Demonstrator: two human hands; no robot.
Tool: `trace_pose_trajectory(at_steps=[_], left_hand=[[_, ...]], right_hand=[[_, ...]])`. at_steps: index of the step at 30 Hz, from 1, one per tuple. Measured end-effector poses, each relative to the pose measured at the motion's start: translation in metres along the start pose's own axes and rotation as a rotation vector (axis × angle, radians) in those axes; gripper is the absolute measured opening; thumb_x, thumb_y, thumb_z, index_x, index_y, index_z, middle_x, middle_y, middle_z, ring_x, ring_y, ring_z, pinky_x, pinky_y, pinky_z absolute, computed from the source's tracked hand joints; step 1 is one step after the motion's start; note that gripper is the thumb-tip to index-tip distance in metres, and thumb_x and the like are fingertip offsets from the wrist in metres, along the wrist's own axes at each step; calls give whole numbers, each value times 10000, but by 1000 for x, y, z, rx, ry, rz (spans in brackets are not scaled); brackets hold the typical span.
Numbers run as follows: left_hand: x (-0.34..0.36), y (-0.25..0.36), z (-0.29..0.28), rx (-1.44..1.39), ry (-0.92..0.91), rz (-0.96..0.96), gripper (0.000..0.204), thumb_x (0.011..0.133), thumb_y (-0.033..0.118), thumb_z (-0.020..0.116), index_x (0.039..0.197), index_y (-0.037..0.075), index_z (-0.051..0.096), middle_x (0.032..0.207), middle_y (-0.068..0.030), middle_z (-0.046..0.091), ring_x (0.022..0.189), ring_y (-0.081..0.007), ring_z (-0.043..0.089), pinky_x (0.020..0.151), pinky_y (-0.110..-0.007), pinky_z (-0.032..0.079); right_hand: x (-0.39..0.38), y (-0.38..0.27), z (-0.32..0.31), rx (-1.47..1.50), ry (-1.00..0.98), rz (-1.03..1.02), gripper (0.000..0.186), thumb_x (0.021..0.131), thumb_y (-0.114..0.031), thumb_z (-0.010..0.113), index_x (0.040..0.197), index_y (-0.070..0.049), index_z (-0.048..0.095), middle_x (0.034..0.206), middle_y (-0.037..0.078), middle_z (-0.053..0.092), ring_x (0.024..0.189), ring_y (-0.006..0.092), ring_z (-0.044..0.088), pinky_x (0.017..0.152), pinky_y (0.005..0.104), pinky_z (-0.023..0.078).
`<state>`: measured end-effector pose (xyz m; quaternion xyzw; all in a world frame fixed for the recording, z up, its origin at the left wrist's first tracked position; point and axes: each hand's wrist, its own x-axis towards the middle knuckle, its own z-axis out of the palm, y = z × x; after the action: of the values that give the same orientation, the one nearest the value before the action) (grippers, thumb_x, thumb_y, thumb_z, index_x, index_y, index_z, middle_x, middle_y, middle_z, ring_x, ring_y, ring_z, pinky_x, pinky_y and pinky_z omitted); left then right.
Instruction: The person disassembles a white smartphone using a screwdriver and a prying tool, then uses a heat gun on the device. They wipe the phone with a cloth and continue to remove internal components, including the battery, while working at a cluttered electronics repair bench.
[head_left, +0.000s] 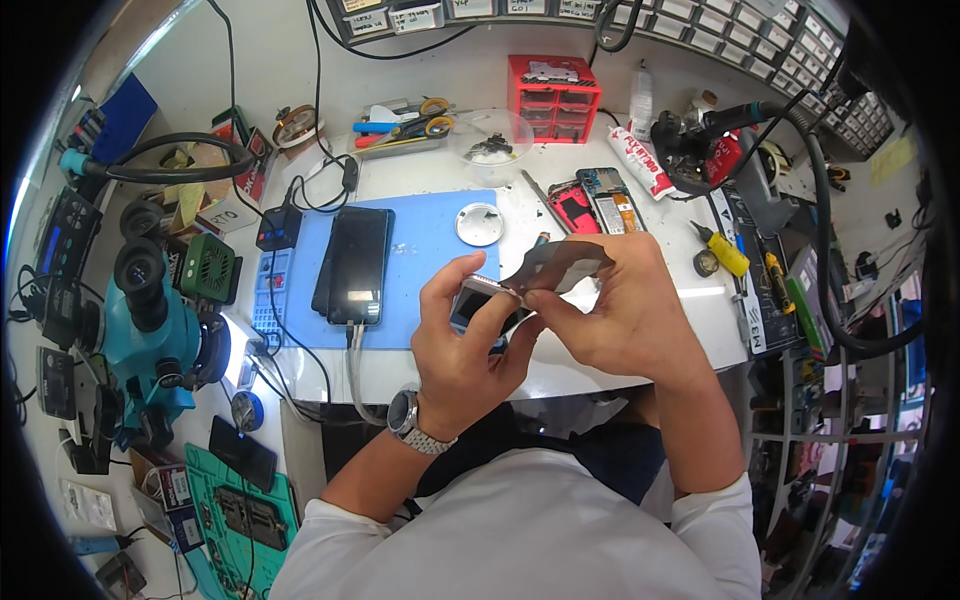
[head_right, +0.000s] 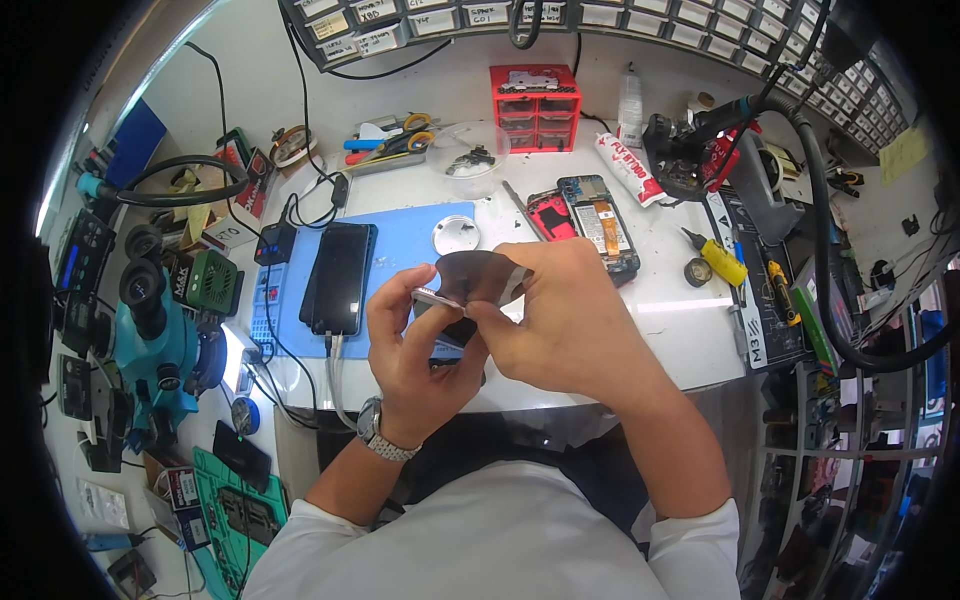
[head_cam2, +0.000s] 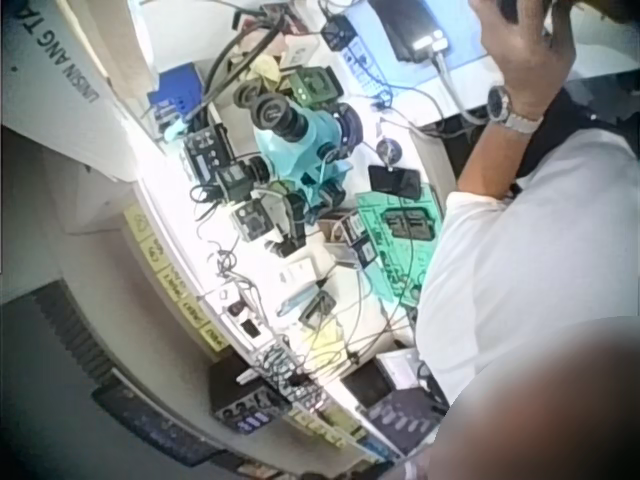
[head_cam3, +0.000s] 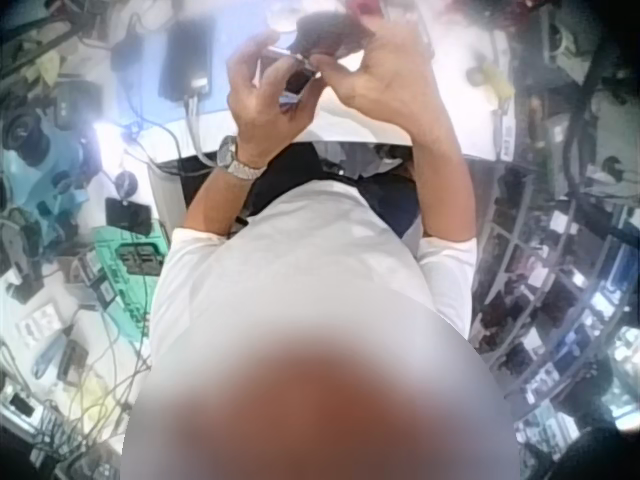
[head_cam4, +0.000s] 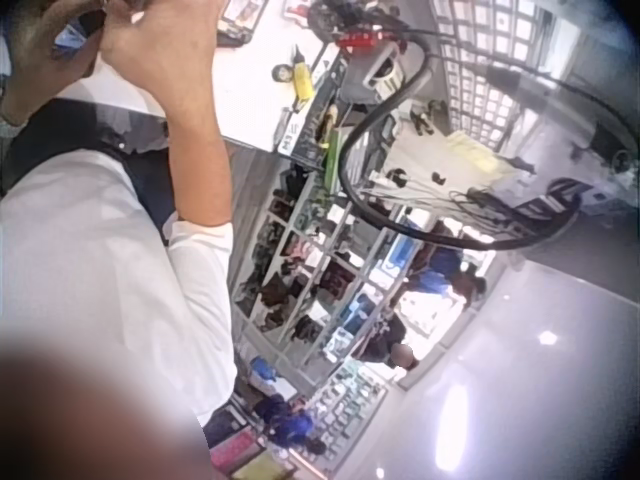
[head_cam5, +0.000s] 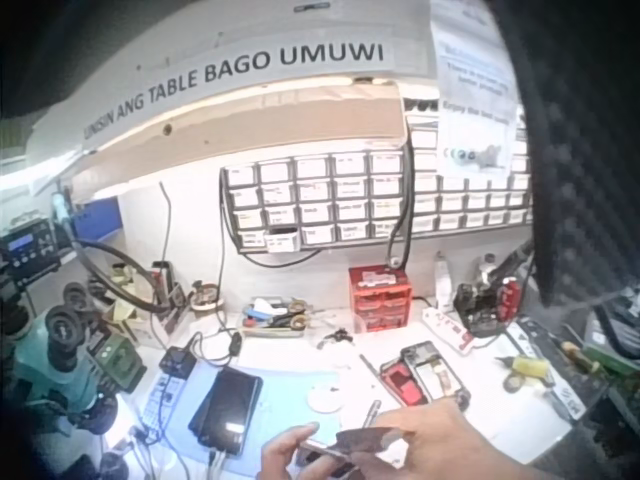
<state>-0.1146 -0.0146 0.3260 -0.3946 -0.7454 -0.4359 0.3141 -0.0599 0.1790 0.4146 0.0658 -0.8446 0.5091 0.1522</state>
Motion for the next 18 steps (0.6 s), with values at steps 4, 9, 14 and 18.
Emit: trace_pose_trajectory(at_steps=[4, 9, 14, 18], left_hand=[[1, 1, -3, 57, 11, 7, 397, 796, 148, 1027, 1132, 81, 826, 1427, -222, 665, 1086, -352, 800, 748, -377, 672], [3, -1, -7, 72, 3, 17, 418, 780, 172, 1040, 1133, 94, 831, 1386, -201, 682, 1032, -323, 798, 709, -372, 660], [3, -7, -9, 64, 13, -2, 435, 778, 190, 1047, 1145, 102, 830, 1358, -188, 683, 991, -303, 783, 691, -374, 648], [0, -7, -9, 33, 20, -29, 442, 784, 183, 1047, 1156, 92, 826, 1355, -187, 674, 987, -299, 769, 724, -383, 642]], right_hand=[[2, -2, 5, -11, 12, -26, 191, 834, 13, 813, 1017, 68, 806, 822, 240, 791, 676, 306, 767, 657, 390, 566], [0, 4, 13, 32, 39, -80, 157, 862, -25, 810, 978, 77, 782, 846, 254, 786, 712, 351, 781, 688, 408, 591], [-1, 3, 15, 35, 46, -85, 156, 897, -49, 805, 977, 81, 775, 898, 236, 815, 774, 332, 814, 752, 393, 634], [-3, 3, 22, 139, 84, -43, 178, 927, -64, 803, 1022, 87, 787, 911, 208, 834, 793, 275, 821, 766, 381, 644]])
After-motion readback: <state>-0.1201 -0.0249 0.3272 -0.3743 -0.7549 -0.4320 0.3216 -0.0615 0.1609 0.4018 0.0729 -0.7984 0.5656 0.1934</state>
